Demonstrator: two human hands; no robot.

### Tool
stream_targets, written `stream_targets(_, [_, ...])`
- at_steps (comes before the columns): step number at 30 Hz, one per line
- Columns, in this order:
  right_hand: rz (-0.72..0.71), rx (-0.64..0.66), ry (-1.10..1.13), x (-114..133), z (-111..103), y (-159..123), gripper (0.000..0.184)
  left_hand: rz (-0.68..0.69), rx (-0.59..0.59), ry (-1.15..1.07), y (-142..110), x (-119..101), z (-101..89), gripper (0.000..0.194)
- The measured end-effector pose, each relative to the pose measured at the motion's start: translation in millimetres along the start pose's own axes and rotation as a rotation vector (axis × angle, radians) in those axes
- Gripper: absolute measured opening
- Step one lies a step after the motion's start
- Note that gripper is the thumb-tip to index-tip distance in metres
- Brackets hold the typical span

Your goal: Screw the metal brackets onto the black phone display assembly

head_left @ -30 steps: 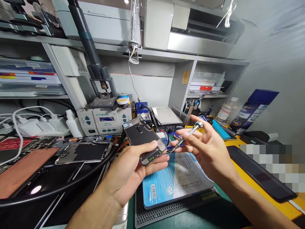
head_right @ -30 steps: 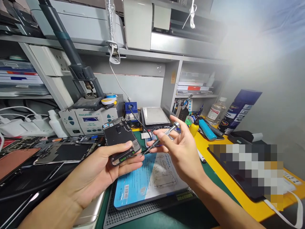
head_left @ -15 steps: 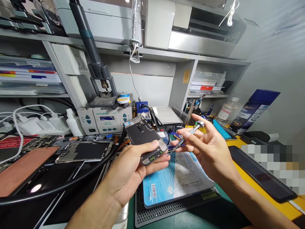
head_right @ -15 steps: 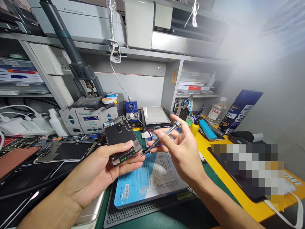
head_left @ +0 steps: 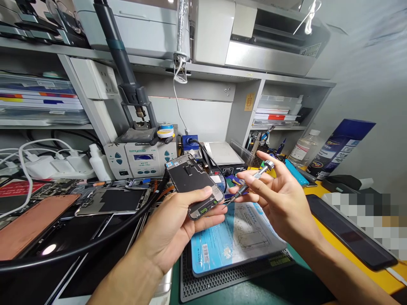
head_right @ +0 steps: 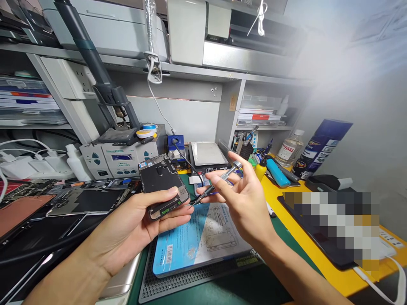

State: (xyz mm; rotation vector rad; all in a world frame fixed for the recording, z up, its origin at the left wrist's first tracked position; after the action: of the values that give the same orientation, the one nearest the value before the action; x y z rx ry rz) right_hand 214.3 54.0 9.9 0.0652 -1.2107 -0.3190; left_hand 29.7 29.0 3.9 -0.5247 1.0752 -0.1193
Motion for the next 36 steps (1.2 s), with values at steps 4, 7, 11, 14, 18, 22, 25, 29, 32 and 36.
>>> stream_targets(4, [-0.023, -0.016, -0.008, 0.8, 1.0, 0.2, 0.070, 0.023, 0.009, -0.010, -0.2, -0.4, -0.4, 0.016])
stream_targets(7, [-0.080, -0.042, -0.021, 2.4, 2.5, -1.1, 0.068, 0.033, -0.010, -0.030, 0.2, -0.9, -0.8, 0.014])
stream_targets(11, [-0.161, -0.069, -0.030, 5.2, 4.7, -5.2, 0.066, 0.029, -0.063, -0.094, 0.3, -1.7, -1.9, 0.012])
stream_targets(14, [-0.190, -0.071, -0.042, 6.2, 5.0, -7.5, 0.064, 0.026, -0.060, -0.125, 0.3, -1.5, -0.9, 0.011])
stream_targets(18, [-0.191, -0.077, -0.060, 5.7, 4.5, -8.1, 0.063, 0.029, -0.053, -0.142, 1.0, -0.6, 1.1, 0.012])
stream_targets(22, [-0.190, -0.072, -0.060, 5.3, 5.2, -8.1, 0.065, 0.025, -0.048, -0.141, 0.3, -0.9, 0.7, 0.012])
stream_targets(25, [-0.190, -0.072, -0.059, 5.7, 5.1, -8.3, 0.064, 0.029, -0.048, -0.140, -0.6, -1.9, -0.4, 0.012])
stream_targets(29, [-0.194, -0.078, -0.063, 6.3, 3.5, -8.8, 0.064, 0.015, -0.055, -0.138, 0.5, -1.0, -0.6, 0.012])
stream_targets(32, [-0.206, -0.082, -0.067, 6.5, 3.5, -10.1, 0.063, -0.070, -0.035, -0.152, 2.4, 2.7, 0.6, 0.016])
stream_targets(36, [-0.235, -0.060, -0.093, 7.1, 6.0, -13.1, 0.060, -0.127, 0.029, -0.169, 2.5, 5.6, 1.7, 0.026])
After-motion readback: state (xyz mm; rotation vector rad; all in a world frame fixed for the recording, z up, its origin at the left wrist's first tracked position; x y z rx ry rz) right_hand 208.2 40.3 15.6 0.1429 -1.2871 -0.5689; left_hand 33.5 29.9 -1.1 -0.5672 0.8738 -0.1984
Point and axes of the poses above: each hand's wrist, its own y-axis towards the middle knuckle, its own z-axis out of the palm, x = y × z, the point moved 2 cm from there along y, towards the middle knuckle, and after that the axes turned 15 degrees about -x, right-handed, at the moved point
